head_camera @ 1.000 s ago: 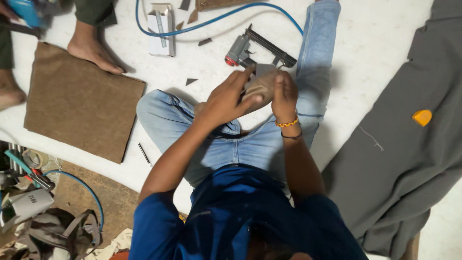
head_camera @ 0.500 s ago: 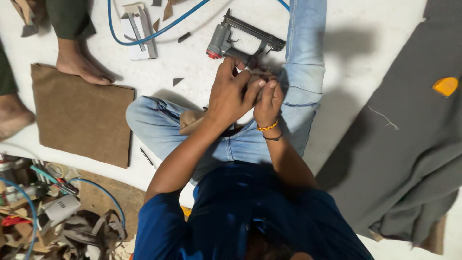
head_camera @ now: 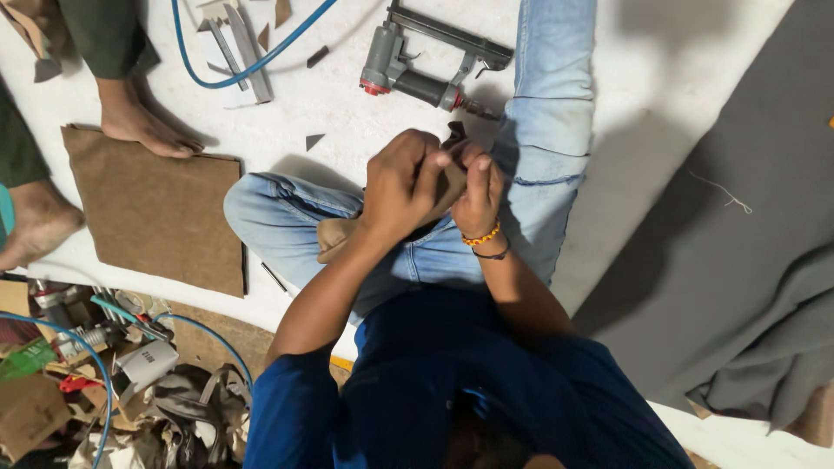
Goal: The person sits on the floor and covers a flat wooden board with brown fabric, folding the fabric edges over the board and driving staples with a pneumatic nail gun. They press and smooth the fabric, reposition the board, and staple along multiple edges.
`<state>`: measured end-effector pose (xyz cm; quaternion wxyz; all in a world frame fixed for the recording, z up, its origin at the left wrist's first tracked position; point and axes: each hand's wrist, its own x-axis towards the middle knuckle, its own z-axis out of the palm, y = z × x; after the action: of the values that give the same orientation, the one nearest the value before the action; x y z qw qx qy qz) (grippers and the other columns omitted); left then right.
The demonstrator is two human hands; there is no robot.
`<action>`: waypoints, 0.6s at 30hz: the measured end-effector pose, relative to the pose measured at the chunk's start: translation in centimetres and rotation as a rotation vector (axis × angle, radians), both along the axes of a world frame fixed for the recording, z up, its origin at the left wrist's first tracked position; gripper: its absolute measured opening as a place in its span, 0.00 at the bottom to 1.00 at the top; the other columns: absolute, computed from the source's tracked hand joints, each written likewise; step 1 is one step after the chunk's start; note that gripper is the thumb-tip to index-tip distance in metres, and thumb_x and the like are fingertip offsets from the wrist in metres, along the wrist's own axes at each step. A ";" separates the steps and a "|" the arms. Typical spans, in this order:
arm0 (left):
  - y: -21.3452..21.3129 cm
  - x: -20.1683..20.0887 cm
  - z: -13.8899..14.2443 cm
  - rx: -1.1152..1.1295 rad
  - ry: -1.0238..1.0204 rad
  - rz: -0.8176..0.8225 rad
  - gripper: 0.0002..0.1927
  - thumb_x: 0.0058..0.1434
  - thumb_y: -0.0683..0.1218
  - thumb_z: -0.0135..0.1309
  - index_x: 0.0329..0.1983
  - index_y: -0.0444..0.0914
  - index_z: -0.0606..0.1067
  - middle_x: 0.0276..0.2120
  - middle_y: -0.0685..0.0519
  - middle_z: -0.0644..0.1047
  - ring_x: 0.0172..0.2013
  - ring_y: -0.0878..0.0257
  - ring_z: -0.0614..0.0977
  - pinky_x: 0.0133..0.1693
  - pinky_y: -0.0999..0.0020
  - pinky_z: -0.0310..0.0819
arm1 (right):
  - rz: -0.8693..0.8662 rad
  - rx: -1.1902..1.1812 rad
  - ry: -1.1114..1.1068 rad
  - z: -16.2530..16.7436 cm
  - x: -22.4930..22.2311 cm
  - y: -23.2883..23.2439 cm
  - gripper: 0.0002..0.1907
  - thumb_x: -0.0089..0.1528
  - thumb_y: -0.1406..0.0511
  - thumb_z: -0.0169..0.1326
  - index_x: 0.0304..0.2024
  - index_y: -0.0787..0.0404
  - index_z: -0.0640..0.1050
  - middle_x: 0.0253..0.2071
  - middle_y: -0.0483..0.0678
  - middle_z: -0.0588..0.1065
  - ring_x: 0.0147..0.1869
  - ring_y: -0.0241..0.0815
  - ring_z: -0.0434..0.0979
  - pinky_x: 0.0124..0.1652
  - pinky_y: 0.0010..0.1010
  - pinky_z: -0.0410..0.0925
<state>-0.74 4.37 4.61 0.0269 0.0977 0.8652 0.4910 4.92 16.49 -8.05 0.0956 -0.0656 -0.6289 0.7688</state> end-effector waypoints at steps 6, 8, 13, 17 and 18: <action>1.3 -0.2 -1.5 -0.090 -0.197 -0.027 0.10 0.68 0.44 0.56 0.35 0.32 0.75 0.28 0.38 0.76 0.29 0.39 0.78 0.32 0.55 0.72 | -0.021 -0.435 0.009 -0.4 1.3 0.6 0.21 0.78 0.57 0.34 0.38 0.66 0.67 0.43 0.48 0.70 0.45 0.37 0.66 0.49 0.30 0.64; 1.7 0.5 -1.9 -0.089 -0.230 -0.030 0.09 0.67 0.46 0.56 0.35 0.34 0.76 0.27 0.38 0.77 0.30 0.39 0.79 0.32 0.54 0.73 | 0.004 -0.458 0.071 0.2 1.9 1.3 0.20 0.79 0.59 0.35 0.37 0.65 0.67 0.40 0.46 0.70 0.41 0.35 0.66 0.45 0.27 0.63; 1.8 1.7 -3.1 -0.057 -0.335 -0.051 0.12 0.67 0.49 0.57 0.34 0.35 0.77 0.25 0.41 0.77 0.27 0.43 0.79 0.30 0.56 0.72 | 0.012 0.213 0.047 3.0 3.3 3.2 0.16 0.76 0.66 0.36 0.41 0.71 0.72 0.39 0.50 0.74 0.42 0.39 0.71 0.45 0.28 0.66; 2.1 2.6 -3.9 0.036 -0.432 -0.077 0.14 0.67 0.51 0.57 0.33 0.35 0.77 0.21 0.42 0.75 0.21 0.51 0.75 0.27 0.58 0.69 | -0.113 -0.141 -0.101 4.7 3.7 3.5 0.11 0.74 0.71 0.45 0.48 0.75 0.77 0.44 0.53 0.76 0.44 0.38 0.72 0.46 0.24 0.65; 2.2 2.7 -4.1 0.058 -0.466 -0.078 0.15 0.67 0.52 0.57 0.32 0.35 0.77 0.20 0.43 0.74 0.20 0.53 0.74 0.27 0.59 0.68 | -0.151 -0.199 -0.149 5.0 3.8 3.5 0.08 0.71 0.72 0.47 0.47 0.71 0.75 0.47 0.52 0.75 0.46 0.40 0.75 0.44 0.25 0.67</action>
<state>1.97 6.56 0.53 0.2422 0.0157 0.8167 0.5236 8.76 20.04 -3.07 0.0992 -0.1789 -0.5480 0.8111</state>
